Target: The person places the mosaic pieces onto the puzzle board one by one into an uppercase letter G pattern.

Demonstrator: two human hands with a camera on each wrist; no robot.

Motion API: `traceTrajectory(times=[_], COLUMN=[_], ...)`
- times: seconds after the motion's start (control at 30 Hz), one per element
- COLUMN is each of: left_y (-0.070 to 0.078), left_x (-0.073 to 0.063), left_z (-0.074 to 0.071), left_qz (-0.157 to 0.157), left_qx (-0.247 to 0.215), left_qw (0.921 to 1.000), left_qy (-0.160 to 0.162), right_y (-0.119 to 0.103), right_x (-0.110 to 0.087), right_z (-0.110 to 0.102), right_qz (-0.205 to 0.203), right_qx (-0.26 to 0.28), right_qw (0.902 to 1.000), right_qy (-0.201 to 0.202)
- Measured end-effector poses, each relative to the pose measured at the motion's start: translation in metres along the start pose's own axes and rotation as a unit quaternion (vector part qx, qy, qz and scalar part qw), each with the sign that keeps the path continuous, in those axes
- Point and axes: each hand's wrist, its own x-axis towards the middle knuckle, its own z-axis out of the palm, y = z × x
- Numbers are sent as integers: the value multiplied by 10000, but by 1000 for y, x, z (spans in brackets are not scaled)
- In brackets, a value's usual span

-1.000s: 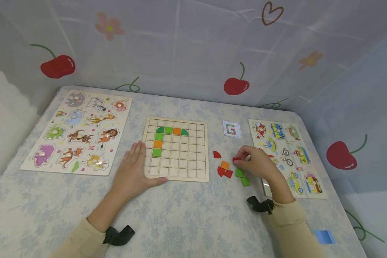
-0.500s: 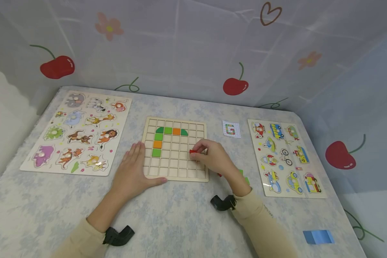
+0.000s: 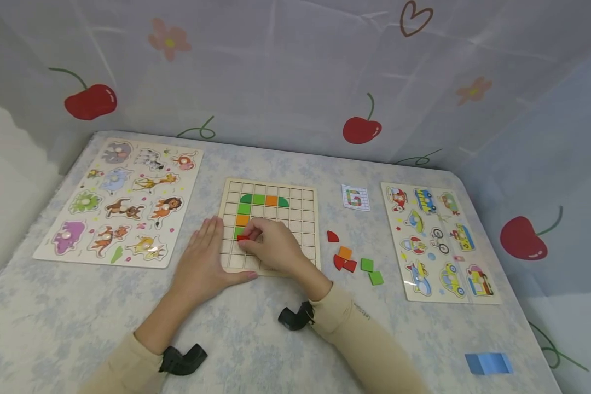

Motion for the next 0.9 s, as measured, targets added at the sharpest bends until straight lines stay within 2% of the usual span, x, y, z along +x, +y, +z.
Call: traceTrajectory(times=[0.33, 0.57, 0.73, 0.9], left_y=[1, 2, 2, 1], left_x=[0, 0, 0, -1], left_z=[-1, -1, -1, -1], left_qz=[9, 15, 18, -26], left_qx=[-9, -44, -65, -68], left_qw=[10000, 10000, 10000, 10000], left_qy=[19, -4, -28, -44], right_y=[-6, -7, -6, 2], right_x=[1, -4, -9, -22], right_z=[10, 9, 4, -16], right_qz=[-157, -443, -507, -280], right_qx=[-932, -1622, -1561, -1312], right_qw=[9955, 9857, 9864, 9910], right_qy=[-16, 105, 58, 20])
